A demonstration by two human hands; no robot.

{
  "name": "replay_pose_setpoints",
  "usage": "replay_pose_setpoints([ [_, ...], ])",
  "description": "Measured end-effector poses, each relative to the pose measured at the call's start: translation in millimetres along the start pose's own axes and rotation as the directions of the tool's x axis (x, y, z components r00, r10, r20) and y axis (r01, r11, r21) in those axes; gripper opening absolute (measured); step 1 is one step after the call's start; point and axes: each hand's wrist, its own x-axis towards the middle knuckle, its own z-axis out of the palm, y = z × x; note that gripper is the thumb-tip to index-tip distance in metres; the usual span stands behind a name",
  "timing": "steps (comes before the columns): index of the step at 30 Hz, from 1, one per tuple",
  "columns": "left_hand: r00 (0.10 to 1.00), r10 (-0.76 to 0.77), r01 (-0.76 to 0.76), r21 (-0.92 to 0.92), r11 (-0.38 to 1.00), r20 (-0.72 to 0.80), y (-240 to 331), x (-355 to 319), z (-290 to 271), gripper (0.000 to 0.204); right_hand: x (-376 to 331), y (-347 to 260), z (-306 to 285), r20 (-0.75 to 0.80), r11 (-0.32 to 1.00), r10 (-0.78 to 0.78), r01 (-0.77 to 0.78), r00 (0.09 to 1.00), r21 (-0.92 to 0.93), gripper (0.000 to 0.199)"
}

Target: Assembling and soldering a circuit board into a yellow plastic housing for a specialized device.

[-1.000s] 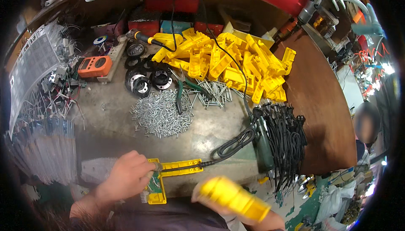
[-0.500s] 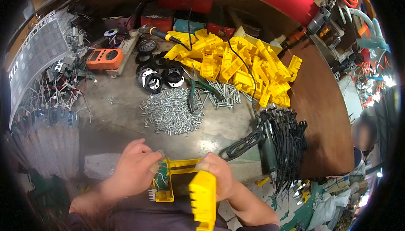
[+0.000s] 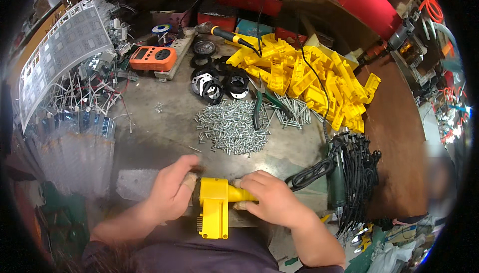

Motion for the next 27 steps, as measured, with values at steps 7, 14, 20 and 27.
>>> replay_pose_setpoints([
  [7,0.990,0.074,-0.100,0.228,0.969,0.120,-3,-1,3,0.029,8,-17,-9,-0.032,0.994,-0.105,0.106,0.994,0.040,0.048],
  [14,0.986,0.131,-0.149,0.203,0.968,0.099,-7,2,4,0.029,-2,-52,63,-0.050,0.873,-0.475,0.463,0.879,-0.150,0.025],
  [20,0.986,0.136,-0.151,0.165,0.975,0.100,-7,0,7,0.027,-8,-58,61,-0.013,0.870,-0.455,0.441,0.890,-0.221,0.023],
  [27,0.995,0.075,-0.082,0.120,0.989,0.064,-9,0,5,0.024,-15,-50,69,0.039,0.839,-0.490,0.484,0.871,-0.249,0.040],
])
